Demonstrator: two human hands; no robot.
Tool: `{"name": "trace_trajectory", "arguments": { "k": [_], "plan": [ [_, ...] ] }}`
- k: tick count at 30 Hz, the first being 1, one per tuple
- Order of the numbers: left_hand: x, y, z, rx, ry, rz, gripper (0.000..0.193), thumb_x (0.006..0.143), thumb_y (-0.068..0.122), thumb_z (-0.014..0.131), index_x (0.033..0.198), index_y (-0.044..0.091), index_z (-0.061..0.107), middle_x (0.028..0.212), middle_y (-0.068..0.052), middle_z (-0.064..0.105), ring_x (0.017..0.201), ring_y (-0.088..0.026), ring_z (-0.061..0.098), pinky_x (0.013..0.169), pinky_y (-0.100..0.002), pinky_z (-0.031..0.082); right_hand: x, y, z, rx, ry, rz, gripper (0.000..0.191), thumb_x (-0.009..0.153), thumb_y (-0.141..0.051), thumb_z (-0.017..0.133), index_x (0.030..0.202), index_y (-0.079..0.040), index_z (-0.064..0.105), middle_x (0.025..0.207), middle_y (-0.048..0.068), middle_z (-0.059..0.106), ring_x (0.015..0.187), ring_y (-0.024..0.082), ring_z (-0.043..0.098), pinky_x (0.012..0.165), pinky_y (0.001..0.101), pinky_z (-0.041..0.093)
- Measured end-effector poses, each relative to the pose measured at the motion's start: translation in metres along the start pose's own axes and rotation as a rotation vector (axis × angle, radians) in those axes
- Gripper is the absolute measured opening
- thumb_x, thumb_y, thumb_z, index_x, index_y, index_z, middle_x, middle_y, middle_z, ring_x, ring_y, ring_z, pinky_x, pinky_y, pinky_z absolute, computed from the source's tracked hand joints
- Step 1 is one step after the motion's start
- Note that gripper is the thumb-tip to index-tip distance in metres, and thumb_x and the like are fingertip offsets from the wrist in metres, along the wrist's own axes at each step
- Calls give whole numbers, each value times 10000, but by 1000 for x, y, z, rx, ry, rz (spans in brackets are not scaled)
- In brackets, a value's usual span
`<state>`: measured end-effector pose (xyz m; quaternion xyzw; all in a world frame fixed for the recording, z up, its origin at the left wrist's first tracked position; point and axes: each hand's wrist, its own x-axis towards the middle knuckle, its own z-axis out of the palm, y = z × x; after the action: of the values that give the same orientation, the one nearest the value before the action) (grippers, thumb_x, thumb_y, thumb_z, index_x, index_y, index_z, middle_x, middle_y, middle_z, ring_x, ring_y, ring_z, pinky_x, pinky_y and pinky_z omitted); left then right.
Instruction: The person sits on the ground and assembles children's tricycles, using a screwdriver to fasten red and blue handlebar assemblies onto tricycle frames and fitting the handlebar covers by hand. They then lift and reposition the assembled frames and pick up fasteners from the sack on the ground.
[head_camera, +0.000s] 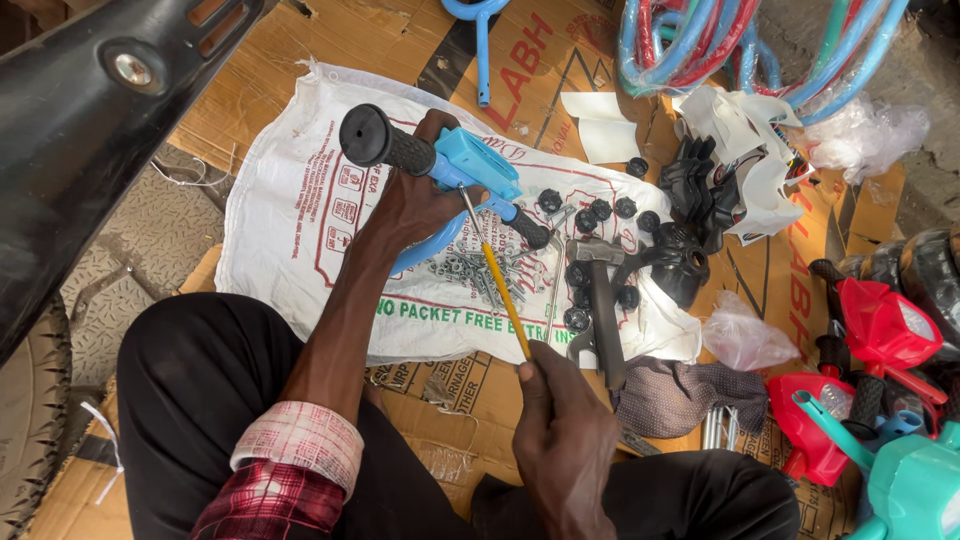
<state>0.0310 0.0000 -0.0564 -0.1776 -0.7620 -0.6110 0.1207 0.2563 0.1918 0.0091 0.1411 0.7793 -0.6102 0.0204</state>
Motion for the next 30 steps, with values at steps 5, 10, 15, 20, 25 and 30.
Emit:
{"name": "trace_trajectory", "arguments": {
  "k": [5, 10, 15, 20, 25, 30],
  "plan": [
    [0, -1, 0, 55, 21, -23, 715, 741, 171, 869, 1316, 105, 451, 1139, -161, 620, 1109, -313, 645, 897, -488, 536, 16, -12, -21, 993, -168, 722, 241, 993, -125, 658, 1166, 40, 687, 793, 126, 615, 530, 79, 436, 406, 274, 337],
    [0, 1, 0, 7, 4, -11, 684, 772, 166, 854, 1318, 102, 446, 1159, -148, 628, 1134, -304, 652, 918, -485, 545, 9, -9, -25, 507, -157, 347, 275, 982, -132, 635, 1182, 54, 669, 797, 124, 630, 506, 77, 435, 373, 244, 327],
    [-1, -4, 1, 68, 18, 47, 683, 761, 133, 863, 1306, 85, 453, 1172, -173, 599, 1123, -325, 635, 911, -487, 539, 2, -1, -5, -76, 6, -75, 309, 971, -139, 611, 1197, 69, 650, 802, 123, 645, 483, 76, 434, 340, 215, 318],
    [4, -4, 0, 28, 4, 13, 661, 784, 160, 834, 1314, 92, 445, 1139, -157, 632, 1115, -304, 674, 900, -473, 565, 9, -14, -9, 797, -68, 482, 344, 960, -146, 587, 1213, 83, 632, 806, 121, 661, 459, 74, 433, 307, 185, 309],
    [1, 0, 1, 4, -23, 17, 657, 806, 156, 845, 1314, 92, 435, 1151, -157, 631, 1128, -306, 665, 908, -469, 571, 14, -25, -27, 1107, -119, 694, 329, 955, -134, 554, 1180, 95, 629, 827, 140, 684, 498, 71, 460, 287, 146, 335],
    [2, -8, -1, 59, -34, 58, 617, 836, 164, 840, 1308, 99, 448, 1145, -146, 635, 1095, -309, 681, 926, -482, 566, -3, -13, -12, -245, 7, -131, 234, 947, -127, 731, 1124, 25, 735, 709, 85, 613, 563, 112, 460, 458, 318, 394]
  ]
}}
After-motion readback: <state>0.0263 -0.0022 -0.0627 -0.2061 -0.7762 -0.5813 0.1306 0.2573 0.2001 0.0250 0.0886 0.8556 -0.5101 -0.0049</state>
